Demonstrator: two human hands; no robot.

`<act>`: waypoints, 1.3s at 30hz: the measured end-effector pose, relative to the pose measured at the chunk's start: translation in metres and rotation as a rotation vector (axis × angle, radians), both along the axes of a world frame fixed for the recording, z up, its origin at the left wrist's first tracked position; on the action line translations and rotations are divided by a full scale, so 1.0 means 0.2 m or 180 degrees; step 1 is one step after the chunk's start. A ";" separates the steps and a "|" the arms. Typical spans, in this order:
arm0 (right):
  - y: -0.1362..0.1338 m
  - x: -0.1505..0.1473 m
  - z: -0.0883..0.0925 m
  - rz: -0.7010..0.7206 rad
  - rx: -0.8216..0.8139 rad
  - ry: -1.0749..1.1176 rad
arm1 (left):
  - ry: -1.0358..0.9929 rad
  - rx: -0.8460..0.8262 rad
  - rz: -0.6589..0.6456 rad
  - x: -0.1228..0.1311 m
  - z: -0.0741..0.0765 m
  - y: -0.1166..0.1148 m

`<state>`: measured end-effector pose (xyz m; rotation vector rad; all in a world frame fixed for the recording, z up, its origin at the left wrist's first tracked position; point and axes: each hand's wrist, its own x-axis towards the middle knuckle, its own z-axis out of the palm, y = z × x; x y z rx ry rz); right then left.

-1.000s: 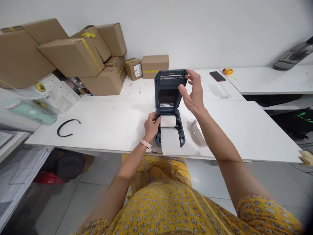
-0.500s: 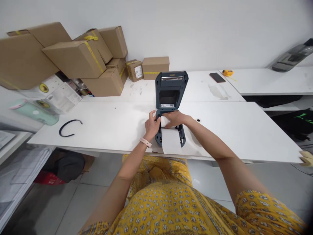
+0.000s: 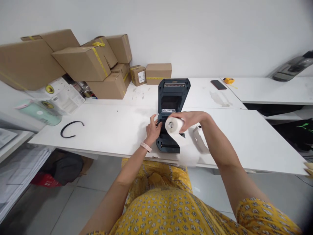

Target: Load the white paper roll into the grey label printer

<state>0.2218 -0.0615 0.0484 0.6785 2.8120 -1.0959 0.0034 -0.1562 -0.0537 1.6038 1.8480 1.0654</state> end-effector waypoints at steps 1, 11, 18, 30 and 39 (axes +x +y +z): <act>0.00 0.08 0.01 -0.0079 -0.0064 0.0320 | 0.0000 0.0021 -0.0015 0.00 -0.01 0.00; 0.17 0.58 -0.30 -0.2334 -0.1072 0.2538 | 0.0010 0.0140 -0.0036 0.00 -0.04 0.02; 0.31 0.51 -0.63 -0.3007 -0.1294 0.2189 | -0.0054 0.0133 -0.0004 0.00 -0.04 0.02; -0.01 0.83 -0.76 -0.3044 -0.1305 0.2254 | -0.0045 0.0173 -0.0055 0.00 -0.04 0.02; -0.26 0.57 -0.69 -0.3227 -0.1022 0.1876 | 0.0225 0.0232 -0.0097 -0.01 -0.04 0.02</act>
